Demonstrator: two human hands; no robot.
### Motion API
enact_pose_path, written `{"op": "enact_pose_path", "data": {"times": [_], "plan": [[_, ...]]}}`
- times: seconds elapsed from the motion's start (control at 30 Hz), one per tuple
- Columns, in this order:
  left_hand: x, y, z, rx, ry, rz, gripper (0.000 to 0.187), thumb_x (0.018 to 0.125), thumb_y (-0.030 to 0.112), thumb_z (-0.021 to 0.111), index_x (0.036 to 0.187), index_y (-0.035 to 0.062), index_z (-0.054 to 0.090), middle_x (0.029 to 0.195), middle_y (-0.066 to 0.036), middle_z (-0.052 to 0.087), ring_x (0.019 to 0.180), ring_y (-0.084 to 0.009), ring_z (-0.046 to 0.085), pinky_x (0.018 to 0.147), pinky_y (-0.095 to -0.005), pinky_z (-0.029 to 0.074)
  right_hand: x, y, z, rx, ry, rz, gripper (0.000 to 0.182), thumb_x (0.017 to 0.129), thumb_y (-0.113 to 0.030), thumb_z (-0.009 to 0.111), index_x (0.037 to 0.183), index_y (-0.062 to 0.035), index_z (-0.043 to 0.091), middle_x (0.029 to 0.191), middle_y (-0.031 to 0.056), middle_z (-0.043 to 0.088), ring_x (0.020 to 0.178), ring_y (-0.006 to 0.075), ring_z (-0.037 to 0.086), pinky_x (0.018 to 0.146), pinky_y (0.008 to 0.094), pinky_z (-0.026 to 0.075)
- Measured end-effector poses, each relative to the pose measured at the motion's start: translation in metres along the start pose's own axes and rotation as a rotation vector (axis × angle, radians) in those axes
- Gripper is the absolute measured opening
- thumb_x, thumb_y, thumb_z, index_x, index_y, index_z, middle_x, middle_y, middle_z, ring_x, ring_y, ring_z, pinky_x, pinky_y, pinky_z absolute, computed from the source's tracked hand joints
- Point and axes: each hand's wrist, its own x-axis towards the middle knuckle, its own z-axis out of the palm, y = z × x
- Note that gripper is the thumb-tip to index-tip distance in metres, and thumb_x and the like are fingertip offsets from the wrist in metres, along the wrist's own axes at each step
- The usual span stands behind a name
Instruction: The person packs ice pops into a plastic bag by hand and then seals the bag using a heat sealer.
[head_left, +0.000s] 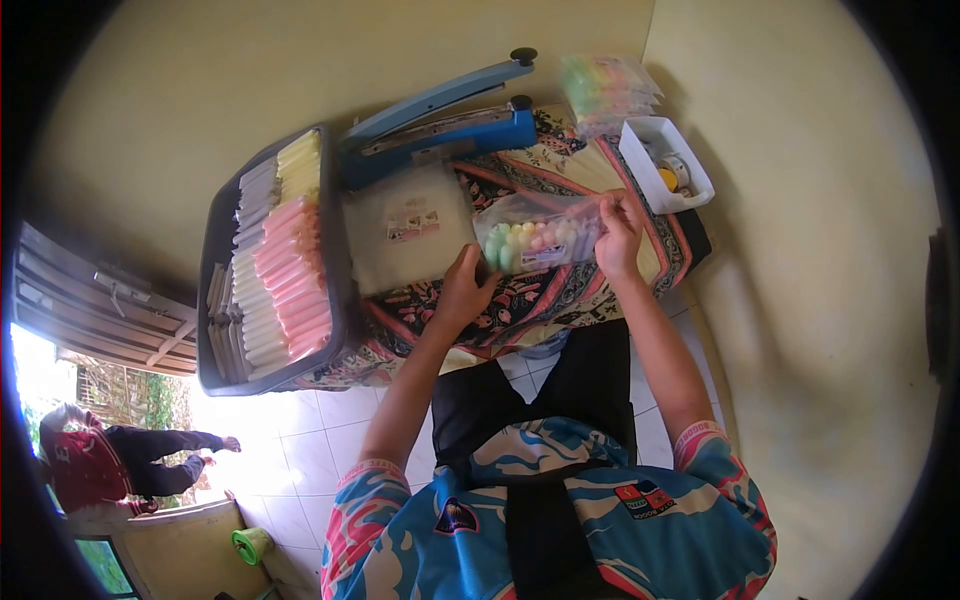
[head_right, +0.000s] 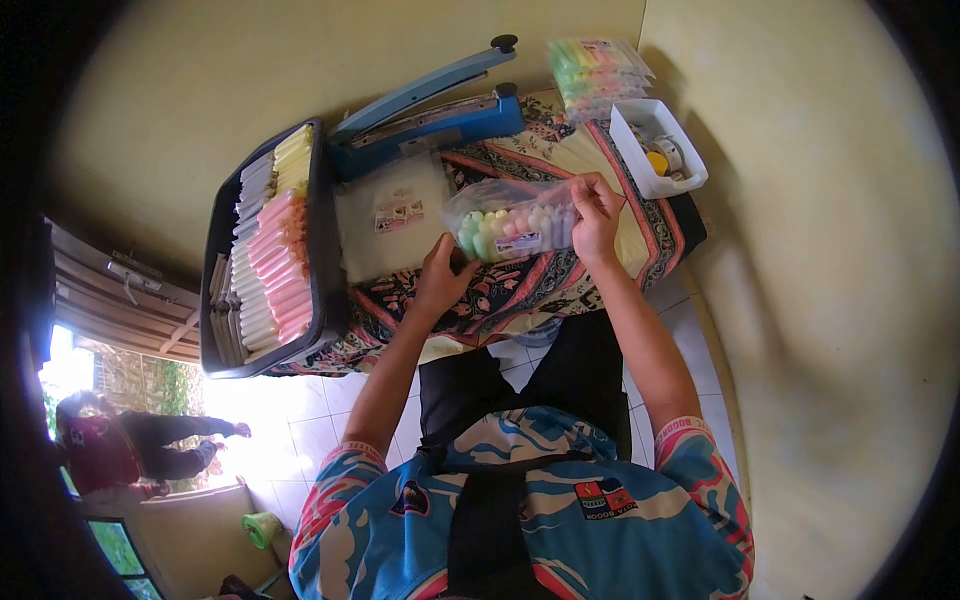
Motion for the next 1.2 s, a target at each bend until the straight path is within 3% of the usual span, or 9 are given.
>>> {"op": "enact_pose_path", "data": {"times": [0.07,0.17,0.27,0.37,0.47,0.57,0.77,0.87,1.2], "plan": [[0.0,0.003,-0.003,-0.004,-0.056,-0.011,0.061,0.073,0.011,0.076,0.125,0.002,0.045,0.099,-0.018,0.06,0.089,-0.0318,0.061,0.077,-0.0386,0.049,0.0,0.001,-0.001,-0.014,0.032,0.007,0.014,0.095,-0.014,0.052,0.087,-0.0023,0.052,0.08,0.0141,0.066,0.075,0.0231,0.065,0.074,0.0337,0.051],[0.004,0.012,0.004,-0.187,0.026,0.095,0.077,0.073,0.009,0.077,0.137,0.0024,0.035,0.112,-0.019,0.06,0.103,-0.0299,0.061,0.088,-0.0384,0.048,0.0,-0.004,0.006,0.018,0.05,0.011,0.014,0.095,-0.014,0.053,0.087,-0.0025,0.053,0.079,0.0126,0.065,0.074,0.0218,0.065,0.073,0.0328,0.05],[0.012,0.011,0.019,-0.265,0.145,0.152,0.081,0.073,0.009,0.079,0.138,0.0011,0.032,0.117,-0.021,0.059,0.109,-0.0293,0.059,0.093,-0.0373,0.046,0.001,-0.025,0.029,0.105,0.014,0.021,0.013,0.094,-0.014,0.054,0.086,-0.003,0.053,0.08,0.0111,0.065,0.073,0.02,0.064,0.073,0.0315,0.05],[0.015,0.024,0.023,-0.417,0.172,0.053,0.076,0.074,0.01,0.079,0.135,-0.0009,0.036,0.117,-0.021,0.059,0.108,-0.0263,0.059,0.092,-0.0345,0.046,0.0,-0.022,0.028,0.084,0.085,0.016,0.012,0.093,-0.013,0.055,0.087,-0.0032,0.053,0.08,0.0089,0.063,0.073,0.0185,0.063,0.073,0.0311,0.05],[0.014,0.003,0.035,-0.498,0.216,0.074,0.067,0.076,0.009,0.077,0.132,-0.0023,0.04,0.114,-0.018,0.06,0.105,-0.0216,0.059,0.09,-0.0324,0.046,0.0,-0.009,0.013,-0.033,0.116,-0.003,0.013,0.093,-0.014,0.057,0.085,-0.0037,0.054,0.075,0.0012,0.058,0.07,0.0096,0.054,0.067,0.0226,0.04],[0.014,-0.014,0.036,-0.517,0.132,0.057,0.057,0.079,0.007,0.074,0.127,-0.0037,0.044,0.11,-0.015,0.061,0.101,-0.0187,0.059,0.088,-0.0315,0.046,0.0,-0.017,0.023,0.079,0.081,0.003,0.013,0.093,-0.014,0.058,0.084,-0.0046,0.055,0.075,-0.0013,0.057,0.07,0.0067,0.052,0.067,0.0206,0.038],[0.025,0.005,0.025,-0.762,0.17,0.091,0.044,0.081,0.008,0.072,0.118,-0.0026,0.051,0.111,-0.011,0.06,0.103,-0.0165,0.056,0.089,-0.029,0.044,-0.001,-0.026,0.03,0.051,0.099,0.003,0.012,0.092,-0.014,0.059,0.084,-0.0051,0.056,0.077,-0.0016,0.058,0.07,0.005,0.051,0.067,0.019,0.038],[0.032,0.02,0.012,-0.716,0.105,0.107,0.041,0.087,0.004,0.065,0.123,-0.0024,0.047,0.119,-0.01,0.055,0.109,-0.017,0.053,0.093,-0.0304,0.041,0.001,-0.008,0.014,0.04,0.072,0.024,0.012,0.093,-0.014,0.058,0.085,-0.0047,0.057,0.079,0.0003,0.061,0.07,0.0055,0.053,0.066,0.0189,0.038],[0.035,0.012,0.02,-0.884,0.291,0.035,0.019,0.09,0.004,0.061,0.107,-0.0034,0.064,0.093,-0.003,0.065,0.088,-0.0086,0.058,0.079,-0.0225,0.045,-0.001,-0.02,0.019,-0.015,0.106,0.043,0.013,0.092,-0.017,0.061,0.087,-0.0047,0.058,0.076,-0.0042,0.056,0.068,0.0024,0.047,0.064,0.0173,0.035]]}}
